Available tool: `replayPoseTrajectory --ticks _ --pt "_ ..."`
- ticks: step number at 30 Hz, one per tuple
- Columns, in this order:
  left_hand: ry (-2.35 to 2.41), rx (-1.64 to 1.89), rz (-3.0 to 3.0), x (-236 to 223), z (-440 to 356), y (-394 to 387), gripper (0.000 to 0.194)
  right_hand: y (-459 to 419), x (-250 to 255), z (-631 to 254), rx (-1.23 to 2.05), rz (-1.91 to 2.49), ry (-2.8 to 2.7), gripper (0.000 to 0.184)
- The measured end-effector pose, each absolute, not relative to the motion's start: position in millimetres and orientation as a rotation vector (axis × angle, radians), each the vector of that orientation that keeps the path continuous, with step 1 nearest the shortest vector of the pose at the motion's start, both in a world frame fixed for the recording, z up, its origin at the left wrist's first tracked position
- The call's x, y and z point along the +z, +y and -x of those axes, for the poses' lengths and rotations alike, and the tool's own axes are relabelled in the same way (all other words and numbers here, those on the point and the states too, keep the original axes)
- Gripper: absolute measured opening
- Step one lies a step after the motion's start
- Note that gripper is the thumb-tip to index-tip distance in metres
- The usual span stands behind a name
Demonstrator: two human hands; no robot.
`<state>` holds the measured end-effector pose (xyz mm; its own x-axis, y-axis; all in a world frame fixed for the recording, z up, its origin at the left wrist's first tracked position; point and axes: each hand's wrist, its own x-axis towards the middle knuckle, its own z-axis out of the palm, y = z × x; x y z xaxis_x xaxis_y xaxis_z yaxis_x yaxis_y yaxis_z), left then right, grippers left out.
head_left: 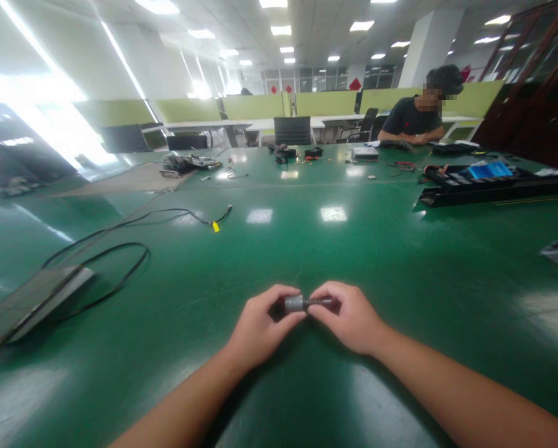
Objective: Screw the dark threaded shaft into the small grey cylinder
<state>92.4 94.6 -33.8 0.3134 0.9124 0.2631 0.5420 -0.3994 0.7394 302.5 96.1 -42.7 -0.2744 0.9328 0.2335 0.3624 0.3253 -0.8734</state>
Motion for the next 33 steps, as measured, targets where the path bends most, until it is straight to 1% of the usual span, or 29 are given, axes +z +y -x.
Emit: replayPoseTrajectory --ticks 15,33 --pt "1.289 0.922 -2.066 -30.5 -91.6 94.7 0.026 96.1 -41.0 -302.3 0.957 1.161 -1.818 0.007" --pt "1.274 0.948 -2.087 -32.0 -90.1 95.3 0.025 96.3 -42.5 -302.0 1.001 1.179 -1.792 0.01"
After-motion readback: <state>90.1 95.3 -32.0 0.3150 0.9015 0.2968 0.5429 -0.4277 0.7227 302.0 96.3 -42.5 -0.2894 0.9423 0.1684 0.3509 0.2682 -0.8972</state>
